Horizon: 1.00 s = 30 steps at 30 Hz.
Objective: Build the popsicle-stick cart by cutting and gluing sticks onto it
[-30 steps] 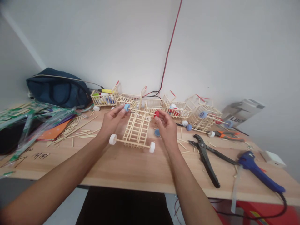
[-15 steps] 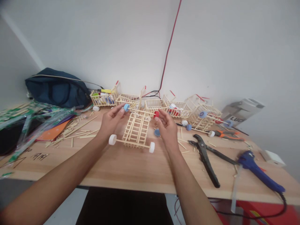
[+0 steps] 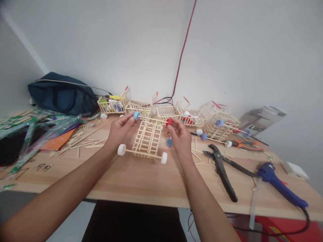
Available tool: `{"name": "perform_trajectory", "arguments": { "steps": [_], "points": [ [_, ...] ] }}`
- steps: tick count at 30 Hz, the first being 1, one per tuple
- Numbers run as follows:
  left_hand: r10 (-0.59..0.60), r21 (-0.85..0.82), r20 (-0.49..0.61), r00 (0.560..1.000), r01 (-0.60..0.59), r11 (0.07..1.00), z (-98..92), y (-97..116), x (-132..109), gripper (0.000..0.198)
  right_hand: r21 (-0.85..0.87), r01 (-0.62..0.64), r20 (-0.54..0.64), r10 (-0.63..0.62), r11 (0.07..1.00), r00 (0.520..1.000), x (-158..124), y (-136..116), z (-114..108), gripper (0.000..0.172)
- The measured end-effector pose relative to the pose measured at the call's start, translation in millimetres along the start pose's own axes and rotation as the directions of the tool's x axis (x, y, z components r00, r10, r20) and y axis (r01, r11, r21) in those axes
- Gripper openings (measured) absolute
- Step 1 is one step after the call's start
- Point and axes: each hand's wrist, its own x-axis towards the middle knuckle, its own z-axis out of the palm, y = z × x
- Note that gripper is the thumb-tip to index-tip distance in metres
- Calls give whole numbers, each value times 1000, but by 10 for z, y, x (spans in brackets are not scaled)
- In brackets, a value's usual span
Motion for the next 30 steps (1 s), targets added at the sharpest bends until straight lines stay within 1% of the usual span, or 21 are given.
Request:
{"name": "perform_trajectory", "arguments": {
  "steps": [8,19,22,26,30],
  "points": [
    [-8,24,6,1000,8,1000,1,31,-15,38,-16,-6,-1,6,1000,1000,3,-1,-4,34],
    [-29,20,-14,999,29,999,4,35,-5,41,-33,-25,-3,25,999,1000,-9,-33,5,40],
    [-22,17,-10,1000,22,1000,7,46,-7,39,-12,-41,-15,41,999,999,-13,-36,14,42],
    [-19,4,-4,1000,19,1000,9,52,-12,37,41,-47,-49,50,998,998,-15,-24,22,35],
    [-40,4,-11,999,40,999,9,44,-12,40,22,-42,-48,43,999,998,-17,-29,21,32]
  ]
}}
